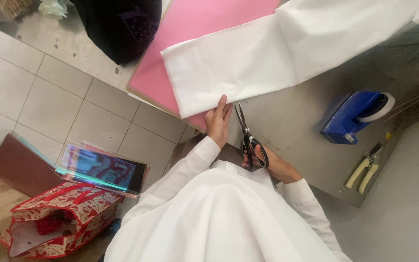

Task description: The person uses scissors to cut small squares from a larger sheet of white tissue paper and then folds the individual squares into small decorative flower-like shapes.

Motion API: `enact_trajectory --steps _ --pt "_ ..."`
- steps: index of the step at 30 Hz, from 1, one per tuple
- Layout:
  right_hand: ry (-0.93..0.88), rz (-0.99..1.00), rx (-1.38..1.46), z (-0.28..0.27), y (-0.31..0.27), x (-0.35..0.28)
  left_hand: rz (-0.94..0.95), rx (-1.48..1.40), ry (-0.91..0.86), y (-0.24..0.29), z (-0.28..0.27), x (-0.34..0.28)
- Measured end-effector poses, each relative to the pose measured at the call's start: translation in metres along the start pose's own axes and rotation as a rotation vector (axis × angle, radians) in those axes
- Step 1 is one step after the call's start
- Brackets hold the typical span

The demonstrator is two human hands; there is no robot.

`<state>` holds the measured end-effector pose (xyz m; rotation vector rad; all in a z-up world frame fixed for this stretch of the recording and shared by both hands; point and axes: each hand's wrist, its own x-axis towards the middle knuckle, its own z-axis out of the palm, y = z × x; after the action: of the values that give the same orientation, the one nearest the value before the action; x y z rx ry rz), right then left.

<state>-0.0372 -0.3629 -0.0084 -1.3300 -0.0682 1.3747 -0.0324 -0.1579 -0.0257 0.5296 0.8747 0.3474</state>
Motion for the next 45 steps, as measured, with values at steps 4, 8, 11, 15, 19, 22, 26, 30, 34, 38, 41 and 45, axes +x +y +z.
enact_trajectory --steps 4,8,11,15,19,22,26,30,34,38,41,45 --pt "0.016 -0.037 -0.091 0.001 -0.028 0.010 0.000 -0.026 0.047 -0.006 -0.007 0.005" --pt "0.094 0.013 -0.076 -0.002 -0.033 0.026 -0.006 -0.025 0.044 -0.003 -0.008 0.002" --pt "0.111 -0.053 -0.092 0.007 -0.058 0.028 -0.007 -0.044 0.053 -0.005 -0.002 0.000" --pt "0.163 -0.071 -0.136 0.005 -0.052 0.037 0.007 -0.063 0.052 -0.021 0.009 0.012" --pt "0.205 -0.052 -0.308 0.021 -0.067 0.013 0.020 -0.111 0.086 -0.021 0.016 0.016" --pt "0.208 -0.095 -0.224 0.021 -0.065 0.010 0.005 -0.128 0.100 -0.028 0.008 0.025" --pt "0.196 -0.145 -0.220 0.025 -0.065 0.020 0.006 -0.092 0.173 -0.038 0.001 0.034" --pt "0.187 -0.177 -0.258 0.039 -0.078 0.021 0.026 -0.086 0.212 -0.034 0.005 0.035" --pt "0.192 -0.165 -0.180 0.025 -0.066 0.029 0.017 -0.082 0.225 -0.015 0.017 0.019" --pt "0.205 -0.177 -0.208 0.032 -0.073 0.026 0.033 -0.076 0.242 -0.019 0.018 0.023" --pt "0.224 -0.191 -0.235 0.037 -0.075 0.026 0.034 -0.089 0.248 -0.020 0.017 0.024" --pt "0.207 -0.197 -0.154 0.023 -0.059 0.036 0.034 -0.073 0.251 -0.016 0.020 0.019"
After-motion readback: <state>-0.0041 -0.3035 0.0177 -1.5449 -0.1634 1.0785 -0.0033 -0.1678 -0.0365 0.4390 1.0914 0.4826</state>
